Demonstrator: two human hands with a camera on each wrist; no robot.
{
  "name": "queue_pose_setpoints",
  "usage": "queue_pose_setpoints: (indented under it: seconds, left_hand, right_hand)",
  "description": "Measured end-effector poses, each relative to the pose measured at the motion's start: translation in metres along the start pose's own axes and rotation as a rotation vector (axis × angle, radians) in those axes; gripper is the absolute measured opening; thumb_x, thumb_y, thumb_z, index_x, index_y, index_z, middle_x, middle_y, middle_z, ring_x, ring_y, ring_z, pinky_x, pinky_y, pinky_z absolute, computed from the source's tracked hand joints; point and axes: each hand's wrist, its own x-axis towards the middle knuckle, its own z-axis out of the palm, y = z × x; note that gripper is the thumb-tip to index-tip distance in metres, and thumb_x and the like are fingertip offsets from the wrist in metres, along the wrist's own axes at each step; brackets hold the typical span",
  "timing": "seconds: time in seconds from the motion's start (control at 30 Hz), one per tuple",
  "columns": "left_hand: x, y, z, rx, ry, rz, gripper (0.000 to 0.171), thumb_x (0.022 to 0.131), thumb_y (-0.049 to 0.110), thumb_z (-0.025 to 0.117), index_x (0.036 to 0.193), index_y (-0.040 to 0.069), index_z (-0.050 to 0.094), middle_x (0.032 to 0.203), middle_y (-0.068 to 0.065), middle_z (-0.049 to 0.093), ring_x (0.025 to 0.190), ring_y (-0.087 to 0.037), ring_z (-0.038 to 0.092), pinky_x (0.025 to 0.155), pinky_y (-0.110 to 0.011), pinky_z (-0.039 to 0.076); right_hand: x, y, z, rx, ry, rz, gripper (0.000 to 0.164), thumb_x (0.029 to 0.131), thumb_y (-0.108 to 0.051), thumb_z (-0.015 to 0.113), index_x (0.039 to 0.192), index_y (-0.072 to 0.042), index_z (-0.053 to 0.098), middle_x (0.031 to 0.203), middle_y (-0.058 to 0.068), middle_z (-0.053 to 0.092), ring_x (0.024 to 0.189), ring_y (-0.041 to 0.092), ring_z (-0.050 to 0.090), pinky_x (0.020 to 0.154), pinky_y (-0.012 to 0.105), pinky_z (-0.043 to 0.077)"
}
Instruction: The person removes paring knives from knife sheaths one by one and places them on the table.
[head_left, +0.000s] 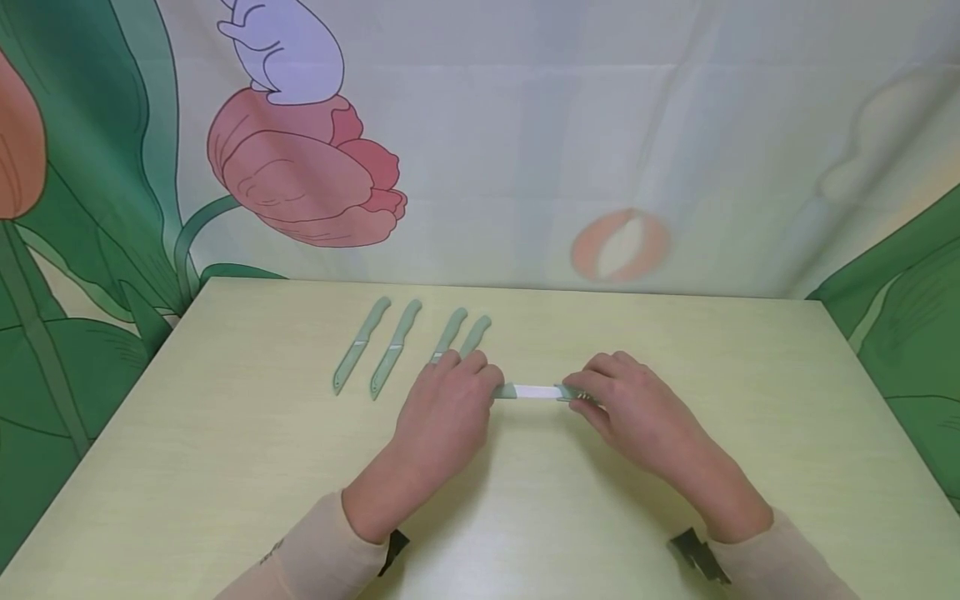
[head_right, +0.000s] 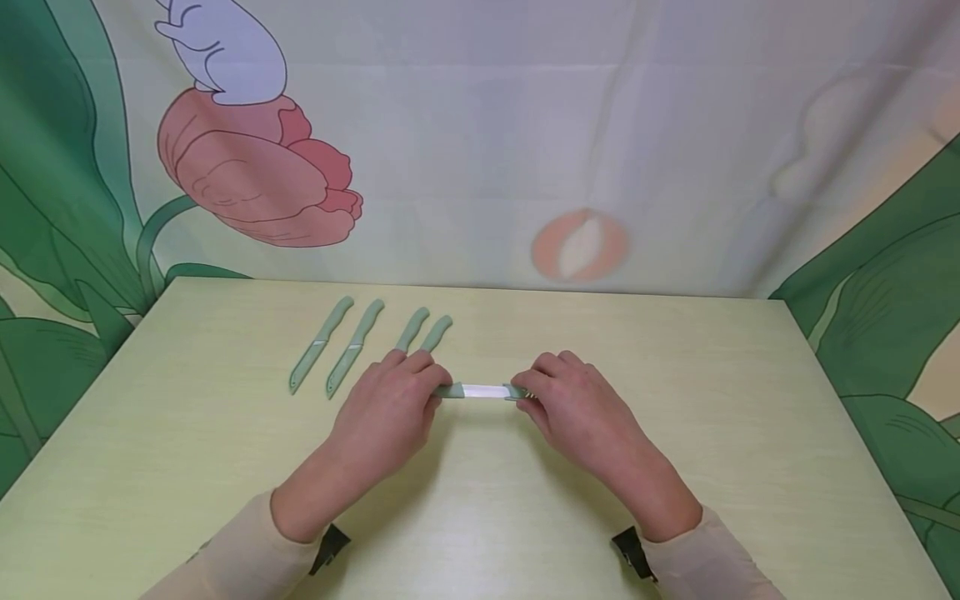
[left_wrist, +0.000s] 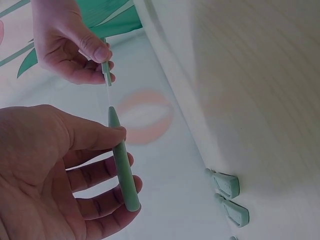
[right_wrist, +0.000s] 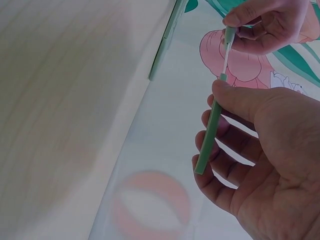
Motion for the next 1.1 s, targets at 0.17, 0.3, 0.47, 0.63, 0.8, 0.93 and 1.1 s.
queue_pose_setpoints:
  seconds: [0.17,0.3,0.47,0.63,0.8,0.93,1.1]
  left_hand:
    - [0.0003,-0.0001,0.0001,-0.003,0.004,-0.002,0.011,0.08,0.008,0.072,0.089,0.014,0.068,0.074,0.003,0.049,0.064,-0.017,0.039,0.054,-0.025,0.034]
    - [0.0007,-0.0001,-0.0002,-0.011,0.006,-0.006,0.009,0.081,0.008,0.071,0.087,0.014,0.068,0.073,0.003,0.049,0.063,-0.017,0.039,0.053,-0.026,0.034]
    - [0.0011,0.0002,-0.0017,-0.008,0.004,-0.014,0.009,0.081,0.008,0.07,0.087,0.014,0.068,0.073,0.003,0.048,0.063,-0.017,0.039,0.053,-0.026,0.034]
    - [0.0013,0.0002,-0.0033,-0.007,-0.003,-0.018,0.01,0.081,0.007,0.07,0.087,0.014,0.068,0.073,0.004,0.048,0.064,-0.017,0.039,0.053,-0.026,0.034]
    - [0.0012,-0.0001,-0.0033,-0.01,-0.005,-0.022,0.01,0.081,0.007,0.07,0.086,0.014,0.067,0.073,0.004,0.047,0.064,-0.017,0.038,0.053,-0.026,0.034]
    - [0.0012,-0.0004,-0.0033,-0.017,-0.009,-0.025,0.01,0.081,0.007,0.07,0.087,0.014,0.067,0.073,0.004,0.048,0.064,-0.017,0.038,0.053,-0.026,0.034]
    - [0.0019,-0.0013,-0.0045,-0.012,-0.018,-0.036,0.012,0.08,0.004,0.066,0.087,0.014,0.067,0.074,0.004,0.048,0.065,-0.018,0.039,0.054,-0.028,0.036]
  right_hand:
    - [-0.0003,0.0001,-0.0008,0.001,0.003,-0.003,0.025,0.081,-0.019,0.078,0.105,-0.015,0.072,0.095,-0.001,0.064,0.079,0.016,0.052,0.068,0.028,0.046]
    - [-0.0002,0.0004,-0.0012,0.002,0.0,0.0,0.025,0.081,-0.018,0.078,0.105,-0.014,0.072,0.095,-0.001,0.064,0.079,0.016,0.052,0.068,0.028,0.045]
    - [0.0,0.0008,-0.0011,0.001,-0.003,0.005,0.024,0.081,-0.018,0.078,0.104,-0.015,0.072,0.094,-0.001,0.064,0.079,0.016,0.052,0.067,0.028,0.045]
    - [0.0005,0.0007,-0.0018,0.001,-0.002,0.005,0.024,0.081,-0.019,0.078,0.104,-0.015,0.072,0.094,-0.001,0.064,0.078,0.016,0.052,0.067,0.028,0.045]
    - [0.0009,0.0006,-0.0024,0.004,-0.005,0.009,0.024,0.081,-0.019,0.079,0.104,-0.015,0.072,0.094,-0.001,0.064,0.078,0.016,0.052,0.067,0.028,0.045]
    - [0.0013,0.0011,-0.0027,0.002,-0.011,0.011,0.024,0.081,-0.019,0.078,0.104,-0.015,0.072,0.094,-0.001,0.064,0.078,0.016,0.052,0.067,0.028,0.045]
    - [0.0012,0.0027,-0.0042,-0.006,-0.011,0.008,0.025,0.08,-0.018,0.079,0.104,-0.014,0.072,0.094,-0.001,0.064,0.079,0.017,0.052,0.068,0.028,0.046]
